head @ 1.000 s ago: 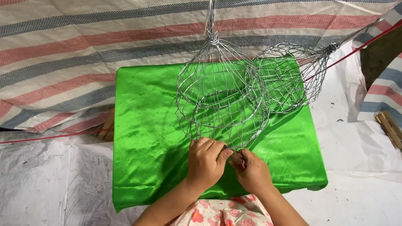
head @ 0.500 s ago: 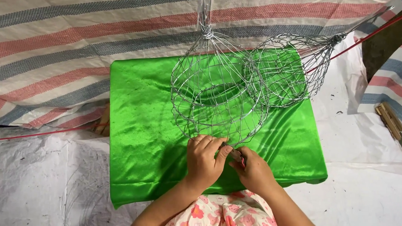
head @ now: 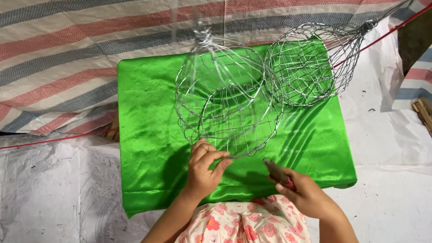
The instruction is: Tightening wire connections on a wire mesh structure using pliers
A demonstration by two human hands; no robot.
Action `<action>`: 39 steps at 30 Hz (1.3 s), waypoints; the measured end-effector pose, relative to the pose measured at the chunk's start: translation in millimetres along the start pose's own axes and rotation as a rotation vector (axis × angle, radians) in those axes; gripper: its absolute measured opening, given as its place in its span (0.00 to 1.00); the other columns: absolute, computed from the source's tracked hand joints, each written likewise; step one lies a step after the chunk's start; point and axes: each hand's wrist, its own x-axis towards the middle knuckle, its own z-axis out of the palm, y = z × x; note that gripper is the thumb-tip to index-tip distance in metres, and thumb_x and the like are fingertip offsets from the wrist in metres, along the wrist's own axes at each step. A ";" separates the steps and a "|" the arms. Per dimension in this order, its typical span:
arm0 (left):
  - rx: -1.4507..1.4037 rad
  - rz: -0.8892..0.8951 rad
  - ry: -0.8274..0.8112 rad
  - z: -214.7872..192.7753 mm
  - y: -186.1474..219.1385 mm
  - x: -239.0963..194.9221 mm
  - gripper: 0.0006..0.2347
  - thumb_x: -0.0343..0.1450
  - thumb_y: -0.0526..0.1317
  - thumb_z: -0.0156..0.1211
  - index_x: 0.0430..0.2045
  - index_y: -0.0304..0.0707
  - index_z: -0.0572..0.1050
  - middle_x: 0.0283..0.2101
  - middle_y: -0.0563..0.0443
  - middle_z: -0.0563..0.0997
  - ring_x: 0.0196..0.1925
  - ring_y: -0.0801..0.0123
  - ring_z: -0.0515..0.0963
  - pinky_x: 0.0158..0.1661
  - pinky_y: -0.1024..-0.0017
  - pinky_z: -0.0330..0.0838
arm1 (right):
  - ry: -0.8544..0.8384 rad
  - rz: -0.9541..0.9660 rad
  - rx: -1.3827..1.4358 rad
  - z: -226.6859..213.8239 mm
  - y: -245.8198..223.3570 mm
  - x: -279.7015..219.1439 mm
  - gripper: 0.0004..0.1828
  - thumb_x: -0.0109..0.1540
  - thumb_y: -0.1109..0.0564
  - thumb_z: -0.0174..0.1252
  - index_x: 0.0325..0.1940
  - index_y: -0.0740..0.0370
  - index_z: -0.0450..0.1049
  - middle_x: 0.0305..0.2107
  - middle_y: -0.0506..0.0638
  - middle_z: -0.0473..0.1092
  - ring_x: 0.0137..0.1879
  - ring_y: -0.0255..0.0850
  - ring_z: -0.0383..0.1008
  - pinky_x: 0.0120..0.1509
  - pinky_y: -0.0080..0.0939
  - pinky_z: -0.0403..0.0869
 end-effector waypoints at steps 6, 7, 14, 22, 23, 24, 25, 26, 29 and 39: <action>-0.222 -0.047 0.030 -34.7 -17.2 -0.5 0.05 0.69 0.37 0.69 0.26 0.35 0.81 0.27 0.48 0.75 0.35 0.58 0.77 0.56 0.49 0.68 | 0.182 -0.276 0.782 9.9 -15.4 10.3 0.24 0.65 0.59 0.53 0.63 0.75 0.71 0.46 0.68 0.80 0.51 0.51 0.83 0.57 0.56 0.79; -0.220 -0.051 0.030 -36.6 -22.8 -2.8 0.05 0.69 0.37 0.69 0.26 0.35 0.81 0.27 0.48 0.75 0.35 0.58 0.77 0.56 0.49 0.68 | 0.178 -0.273 0.784 11.0 -18.1 13.7 0.24 0.65 0.59 0.53 0.63 0.75 0.71 0.46 0.68 0.80 0.51 0.51 0.83 0.57 0.56 0.79; -0.348 -0.073 -0.050 -51.4 -35.7 -5.8 0.10 0.74 0.41 0.63 0.26 0.32 0.81 0.27 0.45 0.77 0.37 0.55 0.82 0.60 0.46 0.67 | 0.132 -0.462 0.850 12.9 -41.5 31.8 0.27 0.66 0.59 0.52 0.66 0.77 0.67 0.50 0.70 0.77 0.54 0.55 0.80 0.60 0.59 0.77; -0.345 -0.053 -0.031 -57.0 -52.9 -9.8 0.14 0.74 0.45 0.62 0.24 0.33 0.79 0.26 0.46 0.78 0.35 0.55 0.81 0.60 0.47 0.68 | -0.043 -0.655 0.943 24.3 -48.4 48.6 0.31 0.66 0.62 0.52 0.72 0.79 0.58 0.48 0.74 0.76 0.49 0.60 0.81 0.50 0.60 0.81; -0.343 -0.042 -0.010 -57.1 -53.9 -10.6 0.13 0.73 0.45 0.64 0.24 0.33 0.79 0.26 0.46 0.78 0.35 0.55 0.81 0.59 0.47 0.68 | -0.044 -0.657 0.931 27.2 -51.5 49.7 0.31 0.66 0.62 0.53 0.73 0.78 0.57 0.48 0.73 0.76 0.49 0.58 0.81 0.49 0.56 0.81; -0.340 -0.032 0.010 -57.2 -54.9 -11.3 0.13 0.73 0.45 0.65 0.24 0.33 0.80 0.26 0.46 0.78 0.35 0.55 0.81 0.59 0.47 0.69 | -0.045 -0.658 0.918 30.1 -54.7 50.9 0.32 0.66 0.63 0.53 0.74 0.76 0.57 0.48 0.71 0.76 0.49 0.56 0.81 0.48 0.53 0.81; -0.340 -0.031 0.009 -57.4 -56.4 -11.7 0.13 0.73 0.45 0.65 0.24 0.33 0.80 0.26 0.46 0.78 0.35 0.55 0.81 0.59 0.47 0.69 | -0.044 -0.658 0.919 31.2 -56.0 51.5 0.32 0.66 0.63 0.53 0.74 0.76 0.57 0.48 0.71 0.76 0.49 0.56 0.81 0.48 0.53 0.81; -0.335 -0.026 0.022 -57.6 -58.0 -12.0 0.13 0.72 0.45 0.66 0.24 0.33 0.79 0.26 0.46 0.79 0.35 0.55 0.81 0.59 0.47 0.69 | -0.045 -0.659 0.911 32.4 -57.4 52.1 0.31 0.66 0.62 0.53 0.73 0.76 0.57 0.48 0.71 0.77 0.49 0.55 0.81 0.48 0.52 0.81; -0.320 -0.034 0.054 -60.7 -56.9 -13.6 0.13 0.71 0.45 0.68 0.24 0.32 0.79 0.26 0.45 0.79 0.35 0.54 0.81 0.57 0.47 0.70 | -0.057 -0.637 0.911 36.6 -59.4 50.5 0.31 0.66 0.62 0.53 0.73 0.76 0.59 0.48 0.70 0.77 0.49 0.55 0.81 0.47 0.51 0.81; 0.256 0.063 0.506 -60.4 -45.5 -27.2 0.19 0.67 0.47 0.74 0.44 0.32 0.77 0.60 0.32 0.66 0.62 0.45 0.69 0.64 0.52 0.63 | -0.101 -0.642 0.927 49.7 -60.6 54.4 0.26 0.67 0.62 0.53 0.69 0.76 0.64 0.50 0.71 0.75 0.53 0.57 0.78 0.48 0.53 0.80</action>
